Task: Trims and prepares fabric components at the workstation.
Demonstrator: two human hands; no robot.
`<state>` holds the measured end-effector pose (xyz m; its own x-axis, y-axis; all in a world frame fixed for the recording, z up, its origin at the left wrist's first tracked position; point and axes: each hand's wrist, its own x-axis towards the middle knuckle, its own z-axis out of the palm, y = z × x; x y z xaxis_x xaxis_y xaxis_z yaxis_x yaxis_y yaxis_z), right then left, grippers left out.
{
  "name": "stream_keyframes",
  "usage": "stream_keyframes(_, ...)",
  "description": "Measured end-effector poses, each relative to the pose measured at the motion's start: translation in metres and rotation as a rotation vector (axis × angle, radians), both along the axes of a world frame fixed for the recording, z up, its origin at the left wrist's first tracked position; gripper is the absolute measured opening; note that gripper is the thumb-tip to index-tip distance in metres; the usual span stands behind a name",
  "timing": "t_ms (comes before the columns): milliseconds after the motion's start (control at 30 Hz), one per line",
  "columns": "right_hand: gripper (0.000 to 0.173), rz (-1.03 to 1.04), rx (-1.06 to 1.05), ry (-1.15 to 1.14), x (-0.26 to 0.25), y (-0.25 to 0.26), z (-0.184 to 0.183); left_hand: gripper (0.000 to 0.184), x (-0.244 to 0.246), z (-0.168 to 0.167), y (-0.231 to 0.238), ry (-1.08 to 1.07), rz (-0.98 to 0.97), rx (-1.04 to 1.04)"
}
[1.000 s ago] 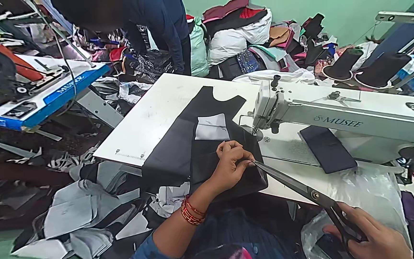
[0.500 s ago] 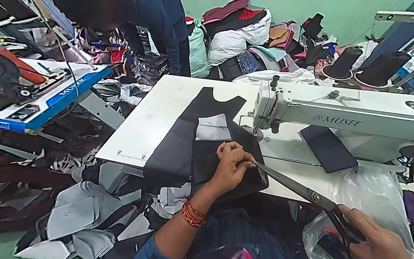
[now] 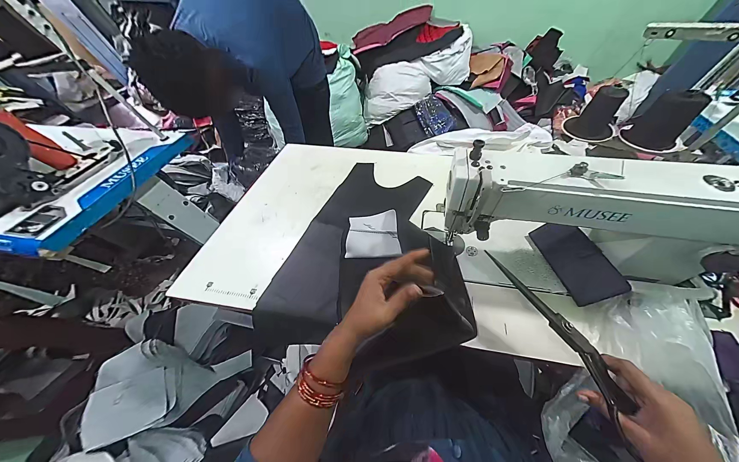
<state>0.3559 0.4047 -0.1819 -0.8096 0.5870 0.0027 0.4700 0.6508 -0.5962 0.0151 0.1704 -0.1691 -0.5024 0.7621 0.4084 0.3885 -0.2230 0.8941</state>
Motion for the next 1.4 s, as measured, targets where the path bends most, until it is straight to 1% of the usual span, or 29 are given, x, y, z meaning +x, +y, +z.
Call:
stream_keyframes(67,0.064,-0.114,-0.028,-0.071,-0.008,0.005,-0.006,0.053,-0.014,0.011,-0.003,-0.147,0.217,-0.166)
stream_keyframes(100,0.062,-0.163,-0.028,-0.094,-0.013,0.008,-0.011,0.049,-0.024,0.017,-0.002,-0.184,0.303,-0.303)
stream_keyframes(133,0.060,-0.207,-0.028,-0.114,-0.021,0.010,-0.015,0.049,-0.034,0.022,0.001,-0.211,0.338,-0.451)
stream_keyframes(167,0.059,-0.251,-0.031,-0.142,-0.029,0.012,-0.017,0.053,-0.043,0.027,0.006,-0.233,0.327,-0.609)
stream_keyframes(200,0.058,-0.292,-0.033,-0.171,-0.039,0.013,-0.018,0.064,-0.051,0.030,0.013,-0.239,0.277,-0.771)
stream_keyframes(233,0.057,-0.324,-0.032,-0.195,-0.049,0.015,-0.019,0.074,-0.058,0.031,0.021,-0.211,0.193,-0.909)
stream_keyframes(267,0.057,-0.348,-0.028,-0.220,-0.059,0.018,-0.019,0.080,-0.062,0.029,0.029,-0.166,0.093,-1.001)
stream_keyframes(333,0.063,-0.383,-0.037,-0.271,-0.079,0.021,-0.018,0.082,-0.065,0.029,0.043,-0.163,-0.070,-1.074)
stream_keyframes(367,0.065,-0.393,-0.037,-0.296,-0.088,0.023,-0.017,0.076,-0.061,0.030,0.050,-0.208,-0.104,-1.067)
stream_keyframes(400,0.066,-0.398,-0.030,-0.324,-0.095,0.024,-0.015,0.065,-0.056,0.030,0.057,-0.248,-0.125,-1.036)
stream_keyframes(433,0.066,-0.398,-0.025,-0.331,-0.100,0.024,-0.014,0.053,-0.053,0.029,0.062,-0.259,-0.152,-1.008)
stream_keyframes(467,0.065,-0.395,-0.023,-0.316,-0.103,0.025,-0.013,0.047,-0.052,0.029,0.065,-0.259,-0.174,-0.996)
stream_keyframes(533,0.064,-0.365,-0.005,-0.235,-0.102,0.028,-0.012,0.037,-0.051,0.039,0.066,-0.158,-0.213,-1.022)
stream_keyframes(600,0.068,-0.312,0.034,-0.111,-0.095,0.032,-0.014,0.028,-0.050,0.064,0.062,0.048,-0.253,-1.090)
stream_keyframes(667,0.071,-0.274,0.085,0.049,-0.085,0.038,-0.019,0.032,-0.049,0.101,0.054,0.256,-0.211,-1.169)
stream_keyframes(700,0.069,-0.262,0.106,0.113,-0.079,0.041,-0.021,0.034,-0.050,0.120,0.049,0.339,-0.185,-1.185)
stream_keyframes(767,0.063,-0.235,0.123,0.217,-0.071,0.046,-0.025,0.031,-0.060,0.154,0.037,0.488,-0.141,-1.160)
stream_keyframes(833,0.059,-0.206,0.139,0.287,-0.067,0.048,-0.028,0.026,-0.067,0.190,0.029,0.651,-0.055,-1.186)
stream_keyframes(933,0.053,-0.171,0.155,0.351,-0.068,0.043,-0.030,0.027,-0.057,0.238,0.032,0.875,0.150,-1.389)
stream_keyframes(967,0.052,-0.159,0.154,0.369,-0.070,0.040,-0.030,0.023,-0.050,0.249,0.032,0.932,0.203,-1.418)
stream_keyframes(1000,0.051,-0.145,0.146,0.378,-0.072,0.037,-0.030,0.018,-0.044,0.255,0.029,0.999,0.246,-1.398)
stream_keyframes(1033,0.049,-0.128,0.135,0.385,-0.074,0.034,-0.030,0.012,-0.039,0.257,0.023,1.081,0.268,-1.334)
stream_keyframes(1100,0.047,-0.097,0.117,0.398,-0.079,0.029,-0.030,0.004,-0.030,0.253,0.011,1.188,0.240,-1.227)
stream_keyframes(1133,0.046,-0.082,0.118,0.400,-0.081,0.027,-0.029,0.006,-0.027,0.245,0.005,1.207,0.211,-1.152)
stream_keyframes(1200,0.047,-0.052,0.130,0.412,-0.085,0.023,-0.029,0.017,-0.010,0.230,0.003,1.071,0.153,-1.162)
stream_keyframes(1233,0.047,-0.038,0.122,0.413,-0.086,0.021,-0.029,0.019,-0.008,0.217,0.003,0.972,0.089,-1.164)
stream_keyframes(1300,0.046,-0.012,0.121,0.409,-0.088,0.017,-0.030,0.014,-0.011,0.181,0.002,0.757,-0.054,-1.187)
stream_keyframes(1367,0.043,0.024,0.102,0.388,-0.090,0.011,-0.032,0.020,-0.011,0.143,0.001,0.537,-0.159,-1.250)
stream_keyframes(1400,0.041,0.048,0.086,0.376,-0.092,0.007,-0.033,0.022,-0.010,0.124,0.000,0.471,-0.204,-1.244)
